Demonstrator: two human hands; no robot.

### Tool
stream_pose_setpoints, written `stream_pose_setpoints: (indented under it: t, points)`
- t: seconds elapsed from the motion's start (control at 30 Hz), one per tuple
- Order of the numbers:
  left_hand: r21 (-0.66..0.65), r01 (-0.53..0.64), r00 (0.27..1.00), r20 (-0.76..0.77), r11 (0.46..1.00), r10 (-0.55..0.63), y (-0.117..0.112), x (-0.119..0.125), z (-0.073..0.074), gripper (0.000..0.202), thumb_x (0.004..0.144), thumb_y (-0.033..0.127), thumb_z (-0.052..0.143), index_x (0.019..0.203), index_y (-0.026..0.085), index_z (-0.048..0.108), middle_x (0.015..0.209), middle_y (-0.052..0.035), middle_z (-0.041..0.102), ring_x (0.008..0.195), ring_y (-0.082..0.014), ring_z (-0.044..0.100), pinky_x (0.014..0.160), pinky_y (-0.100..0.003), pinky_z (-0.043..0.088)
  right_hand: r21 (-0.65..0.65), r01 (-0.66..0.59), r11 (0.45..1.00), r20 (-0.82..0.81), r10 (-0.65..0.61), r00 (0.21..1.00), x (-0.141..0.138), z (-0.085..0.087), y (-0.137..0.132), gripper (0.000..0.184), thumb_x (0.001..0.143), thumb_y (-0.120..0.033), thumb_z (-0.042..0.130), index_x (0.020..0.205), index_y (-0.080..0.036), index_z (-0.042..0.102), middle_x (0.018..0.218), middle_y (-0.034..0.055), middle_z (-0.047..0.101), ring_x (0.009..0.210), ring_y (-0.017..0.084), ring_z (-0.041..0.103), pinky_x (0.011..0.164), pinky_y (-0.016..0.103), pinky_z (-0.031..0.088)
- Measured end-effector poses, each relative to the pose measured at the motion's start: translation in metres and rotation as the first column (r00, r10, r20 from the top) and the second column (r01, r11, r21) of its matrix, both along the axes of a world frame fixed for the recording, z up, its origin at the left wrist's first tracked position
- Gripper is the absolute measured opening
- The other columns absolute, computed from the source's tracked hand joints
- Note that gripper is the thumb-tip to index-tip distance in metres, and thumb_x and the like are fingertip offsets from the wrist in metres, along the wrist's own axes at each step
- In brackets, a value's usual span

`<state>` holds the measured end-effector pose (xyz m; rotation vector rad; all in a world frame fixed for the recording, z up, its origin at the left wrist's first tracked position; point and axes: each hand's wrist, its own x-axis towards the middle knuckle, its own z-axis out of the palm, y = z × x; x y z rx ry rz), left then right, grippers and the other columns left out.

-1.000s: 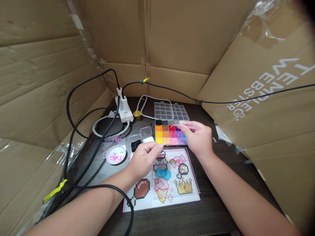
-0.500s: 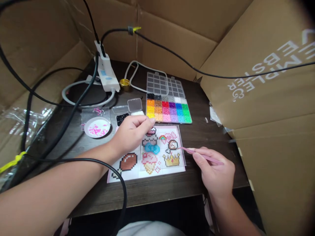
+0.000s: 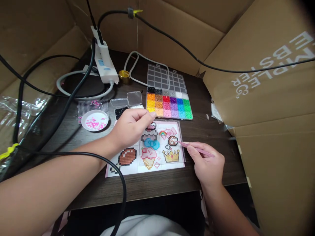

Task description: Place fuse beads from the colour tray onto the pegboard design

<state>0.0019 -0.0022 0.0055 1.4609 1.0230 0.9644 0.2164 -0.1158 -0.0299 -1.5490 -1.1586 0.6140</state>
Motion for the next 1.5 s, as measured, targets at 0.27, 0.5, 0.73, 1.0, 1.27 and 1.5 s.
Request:
stream_pose_setpoints:
  t: [0.27, 0.5, 0.73, 1.0, 1.27, 1.5]
  points:
    - [0.024, 0.008, 1.000, -0.010, 1.000, -0.008, -0.001, 0.001, 0.001, 0.042, 0.086, 0.036, 0.055, 0.049, 0.020, 0.043, 0.047, 0.0036, 0.035, 0.049, -0.0105, 0.031, 0.046, -0.026, 0.023, -0.026, -0.004, 1.000, 0.000, 0.004, 1.000, -0.001, 0.000, 0.000, 0.010, 0.081, -0.028, 0.074, 0.086, -0.021, 0.079, 0.089, 0.0075, 0.080, 0.085, 0.025, 0.078, 0.074, 0.035, 0.065]
    - [0.028, 0.015, 1.000, -0.002, 1.000, -0.015, 0.000, 0.000, 0.000, 0.042, 0.086, 0.036, 0.055, 0.049, 0.020, 0.042, 0.047, 0.0038, 0.034, 0.048, -0.0101, 0.029, 0.046, -0.026, 0.022, -0.034, -0.008, 0.999, 0.011, 0.008, 1.000, -0.002, 0.000, 0.001, 0.008, 0.081, -0.027, 0.075, 0.086, -0.023, 0.080, 0.090, 0.0060, 0.080, 0.084, 0.024, 0.078, 0.075, 0.034, 0.065]
    - [0.038, 0.019, 1.000, 0.004, 0.999, -0.020, 0.000, 0.000, 0.000, 0.041, 0.086, 0.035, 0.055, 0.049, 0.020, 0.043, 0.047, 0.0041, 0.033, 0.048, -0.0098, 0.029, 0.046, -0.026, 0.022, -0.018, -0.009, 1.000, -0.015, 0.009, 1.000, -0.002, -0.001, 0.001, 0.007, 0.081, -0.025, 0.075, 0.086, -0.023, 0.080, 0.089, 0.0053, 0.080, 0.083, 0.022, 0.078, 0.074, 0.031, 0.064]
    - [0.070, 0.033, 0.999, -0.016, 0.997, -0.032, 0.001, -0.001, 0.000, 0.042, 0.087, 0.033, 0.055, 0.050, 0.020, 0.042, 0.047, 0.0048, 0.034, 0.048, -0.0093, 0.029, 0.046, -0.026, 0.023, 0.013, 0.009, 1.000, -0.003, -0.009, 1.000, 0.000, 0.000, 0.000, 0.007, 0.081, -0.025, 0.075, 0.085, -0.021, 0.079, 0.088, 0.0059, 0.080, 0.083, 0.023, 0.078, 0.075, 0.032, 0.064]
    - [0.055, 0.017, 1.000, -0.003, 0.998, -0.017, 0.001, -0.003, 0.000, 0.042, 0.088, 0.032, 0.054, 0.050, 0.020, 0.043, 0.047, 0.0054, 0.036, 0.047, -0.0087, 0.029, 0.045, -0.026, 0.024, 0.061, 0.086, 0.994, -0.075, -0.081, 0.994, 0.009, -0.006, 0.002, 0.012, 0.079, -0.029, 0.078, 0.085, -0.019, 0.077, 0.086, 0.0082, 0.080, 0.080, 0.026, 0.078, 0.073, 0.035, 0.063]
    - [0.030, -0.007, 1.000, 0.026, 1.000, 0.006, 0.002, -0.007, -0.005, 0.043, 0.090, 0.036, 0.051, 0.051, 0.020, 0.040, 0.048, 0.0053, 0.035, 0.047, -0.0086, 0.029, 0.046, -0.027, 0.024, 0.239, 0.046, 0.970, -0.055, -0.034, 0.998, 0.013, 0.032, 0.063, 0.019, 0.077, -0.032, 0.078, 0.091, -0.019, 0.077, 0.088, 0.0090, 0.079, 0.079, 0.025, 0.076, 0.072, 0.039, 0.063]
